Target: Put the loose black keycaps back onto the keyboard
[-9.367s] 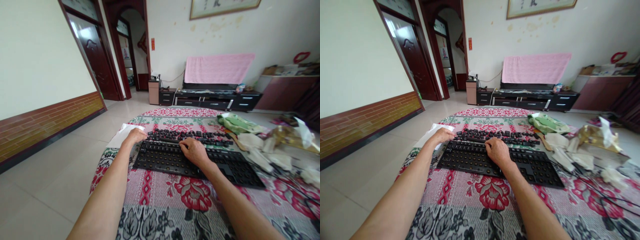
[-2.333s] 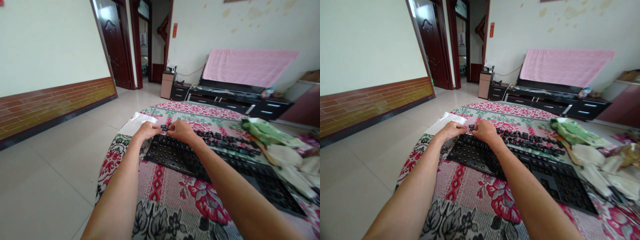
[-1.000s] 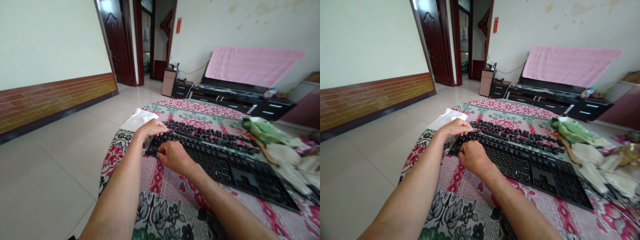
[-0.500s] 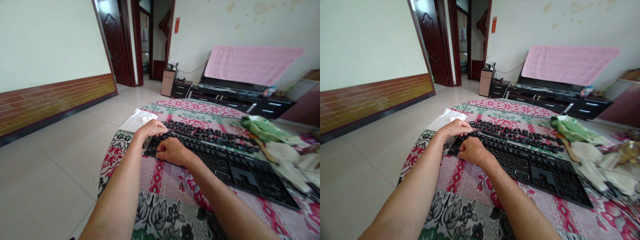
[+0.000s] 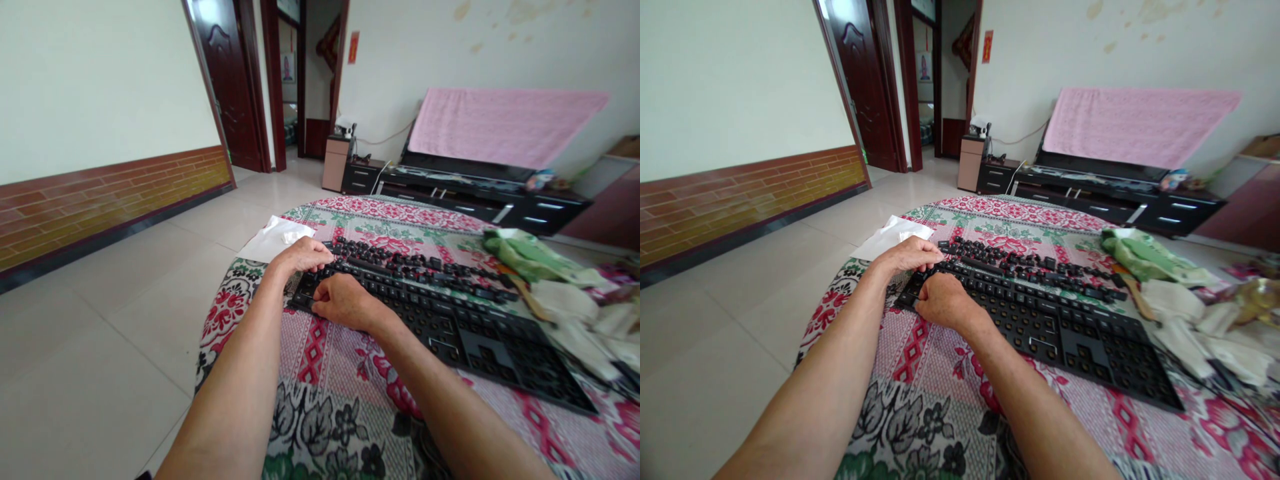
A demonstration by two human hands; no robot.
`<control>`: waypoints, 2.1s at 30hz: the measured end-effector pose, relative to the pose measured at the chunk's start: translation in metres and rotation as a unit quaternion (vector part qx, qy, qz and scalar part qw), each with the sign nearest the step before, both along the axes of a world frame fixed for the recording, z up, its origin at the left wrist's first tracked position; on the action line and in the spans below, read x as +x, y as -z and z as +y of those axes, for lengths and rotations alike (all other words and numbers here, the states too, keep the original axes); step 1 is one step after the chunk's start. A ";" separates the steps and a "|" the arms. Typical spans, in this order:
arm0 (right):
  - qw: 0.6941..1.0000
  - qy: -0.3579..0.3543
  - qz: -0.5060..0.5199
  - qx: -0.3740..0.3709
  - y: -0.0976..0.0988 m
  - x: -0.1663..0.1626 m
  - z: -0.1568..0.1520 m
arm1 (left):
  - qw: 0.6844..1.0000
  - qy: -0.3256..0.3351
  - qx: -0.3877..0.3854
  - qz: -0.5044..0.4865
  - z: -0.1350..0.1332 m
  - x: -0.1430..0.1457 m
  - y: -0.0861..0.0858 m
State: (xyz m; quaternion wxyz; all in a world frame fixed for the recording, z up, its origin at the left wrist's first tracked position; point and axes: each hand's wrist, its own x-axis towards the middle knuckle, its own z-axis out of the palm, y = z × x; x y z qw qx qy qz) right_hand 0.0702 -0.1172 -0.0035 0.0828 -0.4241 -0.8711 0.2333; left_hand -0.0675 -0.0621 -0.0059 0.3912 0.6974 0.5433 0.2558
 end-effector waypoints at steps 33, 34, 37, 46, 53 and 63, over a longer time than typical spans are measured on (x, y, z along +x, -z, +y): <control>0.785 0.036 0.407 -0.467 -0.005 0.044 0.027 | 0.999 -0.006 -0.020 -0.027 0.001 -0.003 0.002; 0.784 0.038 0.407 -0.466 -0.005 0.043 0.027 | 0.999 -0.007 -0.019 -0.027 0.001 -0.003 0.002; 0.791 0.057 0.410 -0.451 -0.004 0.041 0.026 | 0.999 0.002 -0.011 -0.030 0.001 -0.003 0.002; 0.795 0.104 0.483 -0.352 0.001 0.038 0.029 | 0.992 0.056 -0.050 -0.105 -0.008 -0.005 -0.009; 0.818 0.119 0.453 -0.335 -0.002 0.032 0.026 | 0.988 0.056 -0.055 -0.133 -0.010 -0.004 -0.012; 0.962 0.139 0.226 0.070 0.009 0.030 0.030 | 0.998 0.047 -0.042 -0.021 -0.005 -0.004 -0.005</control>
